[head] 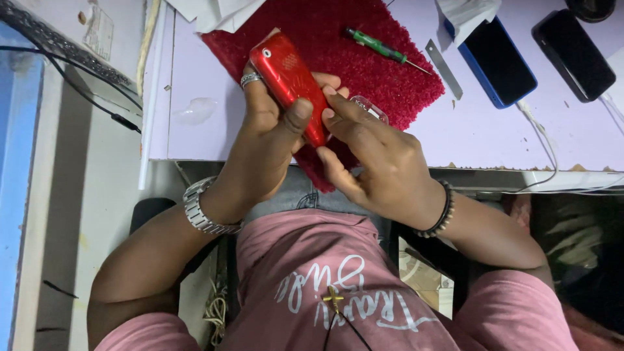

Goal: Disassembling and reassembling a red mobile phone using a screwdriver

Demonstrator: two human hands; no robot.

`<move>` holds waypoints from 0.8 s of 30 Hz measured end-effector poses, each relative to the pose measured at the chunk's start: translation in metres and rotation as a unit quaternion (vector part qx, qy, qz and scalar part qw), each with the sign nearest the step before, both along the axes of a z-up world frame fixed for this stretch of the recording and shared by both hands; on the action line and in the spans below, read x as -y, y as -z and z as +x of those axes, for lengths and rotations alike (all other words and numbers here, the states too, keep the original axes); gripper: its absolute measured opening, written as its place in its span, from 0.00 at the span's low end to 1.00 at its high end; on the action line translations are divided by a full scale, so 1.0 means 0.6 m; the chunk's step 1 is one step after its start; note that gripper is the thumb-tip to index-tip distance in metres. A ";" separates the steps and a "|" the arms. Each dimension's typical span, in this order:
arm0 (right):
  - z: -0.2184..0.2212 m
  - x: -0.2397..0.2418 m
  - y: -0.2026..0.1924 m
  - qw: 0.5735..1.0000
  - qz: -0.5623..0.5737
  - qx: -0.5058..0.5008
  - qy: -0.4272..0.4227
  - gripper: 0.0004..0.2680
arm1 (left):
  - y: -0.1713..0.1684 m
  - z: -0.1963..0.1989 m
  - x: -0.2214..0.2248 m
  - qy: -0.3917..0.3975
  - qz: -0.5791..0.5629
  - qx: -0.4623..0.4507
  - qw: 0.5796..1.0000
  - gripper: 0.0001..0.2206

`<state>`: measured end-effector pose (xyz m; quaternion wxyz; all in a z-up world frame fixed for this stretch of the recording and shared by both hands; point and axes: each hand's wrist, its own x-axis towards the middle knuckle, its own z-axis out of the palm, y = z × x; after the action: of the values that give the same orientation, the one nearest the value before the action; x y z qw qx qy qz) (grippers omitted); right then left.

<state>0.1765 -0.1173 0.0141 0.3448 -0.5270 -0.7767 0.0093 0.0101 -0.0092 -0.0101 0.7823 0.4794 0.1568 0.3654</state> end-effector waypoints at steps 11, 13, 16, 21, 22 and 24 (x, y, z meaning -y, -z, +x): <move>0.009 -0.001 -0.007 0.999 -0.032 0.031 -0.007 0.11 | 0.018 -0.003 -0.002 -0.033 0.093 -0.076 0.992 0.53; 0.012 -0.001 0.000 0.999 -0.021 0.043 -0.002 0.11 | 0.014 -0.005 -0.001 -0.029 0.099 -0.068 0.992 0.51; 0.009 0.000 0.001 0.999 -0.003 0.050 0.006 0.10 | 0.005 -0.007 0.000 -0.020 0.104 -0.071 0.992 0.51; 0.004 0.007 0.002 0.999 -0.014 0.026 0.030 0.10 | 0.014 -0.003 -0.008 0.010 0.115 -0.026 0.993 0.47; -0.003 0.011 0.004 0.997 -0.041 -0.042 0.049 0.14 | 0.010 -0.002 -0.008 0.020 0.099 -0.041 0.994 0.46; -0.015 0.017 0.006 0.989 -0.068 -0.111 0.069 0.21 | 0.013 0.004 -0.008 0.031 0.084 -0.056 0.994 0.45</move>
<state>0.1673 -0.1276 0.0105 0.3918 -0.5970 -0.6933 0.0969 0.0123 -0.0046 -0.0179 0.7403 0.5674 0.1541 0.3259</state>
